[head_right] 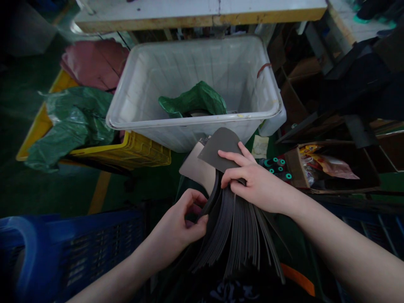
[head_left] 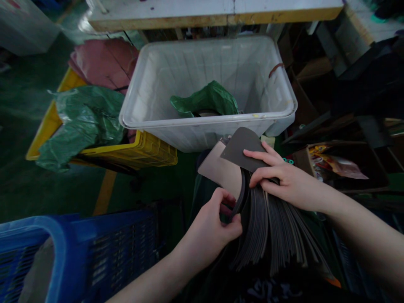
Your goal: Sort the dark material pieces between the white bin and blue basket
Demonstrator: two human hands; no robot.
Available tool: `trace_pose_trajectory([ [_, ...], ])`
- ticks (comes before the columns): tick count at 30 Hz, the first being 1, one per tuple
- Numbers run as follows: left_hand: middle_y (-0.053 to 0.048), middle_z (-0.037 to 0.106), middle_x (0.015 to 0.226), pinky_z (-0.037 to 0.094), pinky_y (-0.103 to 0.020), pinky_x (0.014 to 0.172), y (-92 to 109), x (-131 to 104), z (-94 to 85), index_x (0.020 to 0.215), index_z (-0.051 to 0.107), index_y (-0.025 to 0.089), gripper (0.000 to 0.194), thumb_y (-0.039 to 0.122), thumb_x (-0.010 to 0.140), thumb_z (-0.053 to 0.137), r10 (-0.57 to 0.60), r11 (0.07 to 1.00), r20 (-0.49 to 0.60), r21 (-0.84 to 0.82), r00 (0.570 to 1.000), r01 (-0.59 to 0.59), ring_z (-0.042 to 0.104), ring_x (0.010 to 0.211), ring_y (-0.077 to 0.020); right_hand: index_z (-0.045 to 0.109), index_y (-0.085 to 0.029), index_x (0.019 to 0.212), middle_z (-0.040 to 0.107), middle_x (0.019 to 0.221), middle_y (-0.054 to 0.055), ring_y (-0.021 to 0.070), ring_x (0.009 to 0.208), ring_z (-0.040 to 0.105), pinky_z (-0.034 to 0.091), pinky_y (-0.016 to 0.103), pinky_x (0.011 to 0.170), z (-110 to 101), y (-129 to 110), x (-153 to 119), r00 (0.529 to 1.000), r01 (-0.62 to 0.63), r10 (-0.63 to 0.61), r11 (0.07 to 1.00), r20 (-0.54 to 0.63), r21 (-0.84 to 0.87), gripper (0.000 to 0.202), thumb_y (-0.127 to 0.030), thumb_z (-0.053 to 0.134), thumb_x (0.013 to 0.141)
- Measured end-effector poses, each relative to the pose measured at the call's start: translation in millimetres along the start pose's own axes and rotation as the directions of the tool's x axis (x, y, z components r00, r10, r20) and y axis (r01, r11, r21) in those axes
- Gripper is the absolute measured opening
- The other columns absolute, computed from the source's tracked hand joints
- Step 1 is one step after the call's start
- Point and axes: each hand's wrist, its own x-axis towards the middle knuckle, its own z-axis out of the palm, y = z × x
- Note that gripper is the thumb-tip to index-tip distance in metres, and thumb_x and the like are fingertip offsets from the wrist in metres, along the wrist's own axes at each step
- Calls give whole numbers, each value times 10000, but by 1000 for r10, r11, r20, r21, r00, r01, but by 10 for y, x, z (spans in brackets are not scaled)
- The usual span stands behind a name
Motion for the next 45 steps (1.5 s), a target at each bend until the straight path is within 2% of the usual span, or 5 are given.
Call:
trace_pose_trajectory([
  [14,-4,569,996,443,-183,577,-28,-18,47,1042,420,265,250,198,841,552,39,999,-35,-21,999,-40,562,849,-134,720,-265,826,320,1523,-81,291,1467,30,36,564,1182,2,-10,13,1000,-11,11,1000,-6,7,241,-155,506,826],
  [22,-5,538,1054,424,-262,827,38,-1,-48,929,669,277,250,125,865,481,194,943,96,257,976,-213,564,907,-146,714,-264,837,317,1526,-75,285,1469,10,55,576,1178,11,4,8,1000,-24,24,1000,-19,5,229,-184,500,844],
  [26,-2,565,1003,429,-257,773,83,14,-63,945,654,261,131,287,903,533,145,959,90,232,985,-162,571,862,-149,713,-265,843,315,1526,-73,282,1469,26,49,564,1182,6,3,0,999,-28,28,1000,-14,9,224,-187,503,846],
  [30,2,574,958,421,-264,787,99,34,-80,878,646,243,242,480,835,631,115,972,88,194,989,-130,561,886,-166,711,-261,837,318,1525,-67,281,1469,45,46,562,1183,2,-3,-7,1000,-18,18,1000,-16,13,218,-187,505,846],
  [45,30,528,798,365,-222,657,-37,97,-156,892,576,199,187,381,855,594,29,999,147,-41,989,-23,484,740,-123,706,-258,837,332,1518,-59,274,1464,101,44,558,1182,3,1,1,1000,-12,12,1000,-16,12,221,-178,499,847],
])
